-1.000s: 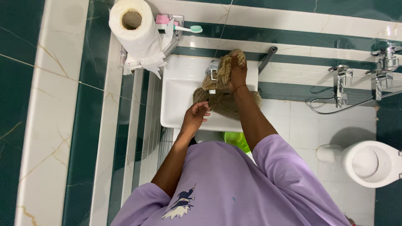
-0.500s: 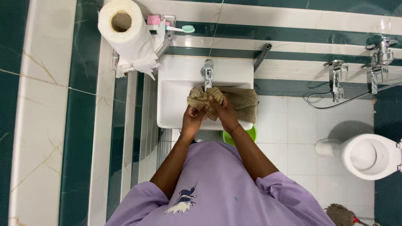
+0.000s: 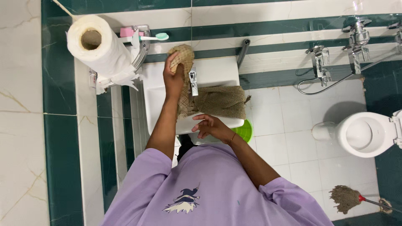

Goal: The person wipes bathroom taps and fixtures using a cloth, moving between different faucets and a bidet sprayer while holding the cloth.

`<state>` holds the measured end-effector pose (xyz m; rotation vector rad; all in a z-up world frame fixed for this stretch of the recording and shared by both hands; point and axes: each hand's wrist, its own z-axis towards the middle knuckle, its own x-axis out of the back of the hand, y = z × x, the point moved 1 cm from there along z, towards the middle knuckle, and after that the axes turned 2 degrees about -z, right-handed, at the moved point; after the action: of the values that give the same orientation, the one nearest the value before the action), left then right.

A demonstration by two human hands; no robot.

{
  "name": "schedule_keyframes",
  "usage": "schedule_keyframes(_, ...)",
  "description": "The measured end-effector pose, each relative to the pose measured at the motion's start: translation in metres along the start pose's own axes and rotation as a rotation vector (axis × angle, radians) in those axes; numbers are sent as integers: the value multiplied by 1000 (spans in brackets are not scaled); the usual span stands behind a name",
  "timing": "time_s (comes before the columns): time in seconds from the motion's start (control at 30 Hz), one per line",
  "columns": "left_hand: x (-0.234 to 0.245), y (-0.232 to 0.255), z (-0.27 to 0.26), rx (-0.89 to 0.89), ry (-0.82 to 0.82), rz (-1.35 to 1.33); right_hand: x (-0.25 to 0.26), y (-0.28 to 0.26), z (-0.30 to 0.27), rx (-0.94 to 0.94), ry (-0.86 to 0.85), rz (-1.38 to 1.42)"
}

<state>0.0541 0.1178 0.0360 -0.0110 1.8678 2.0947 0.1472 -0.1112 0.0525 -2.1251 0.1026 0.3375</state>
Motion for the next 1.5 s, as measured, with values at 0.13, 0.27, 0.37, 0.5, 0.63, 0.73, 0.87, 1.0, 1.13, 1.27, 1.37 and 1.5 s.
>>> schedule_keyframes(0.13, -7, -32, -1, 83, -185, 53, 10, 15, -2, -2, 25, 38)
schedule_keyframes(0.27, 8, -59, -5, 243, -53, -36, 22, 15, -9, 12, 95, 28)
schedule_keyframes(0.37, 15, -64, -15, 335, -16, 110, 29, 15, -8, 25, 122, 73)
schedule_keyframes(0.5, 11, -54, -3, 269, -31, -28, 35, 17, -5, -5, 162, 41)
schedule_keyframes(0.63, 5, -42, 6, 221, -128, -35, 35, 22, -1, -2, 163, 15)
schedule_keyframes(0.73, 4, -45, 7, 248, -93, 29, 33, 28, 1, -15, 155, 43)
schedule_keyframes(0.87, 13, -38, -10, 266, -23, 188, 36, 31, 2, -14, 154, 58)
schedule_keyframes(1.0, 22, -1, -67, 372, 153, -36, 35, 28, 5, -24, 197, 88)
schedule_keyframes(1.13, 3, 31, -143, 422, 125, -470, 27, 32, 19, 12, 254, 374)
schedule_keyframes(1.27, -14, 28, -180, 537, 67, -480, 21, 33, 19, 156, -144, 882)
schedule_keyframes(1.37, -11, 27, -174, 465, -15, 27, 30, 28, 14, 328, -187, 1061)
schedule_keyframes(1.5, -1, 42, -163, -125, -198, 810, 48, 35, 22, 287, 91, 682)
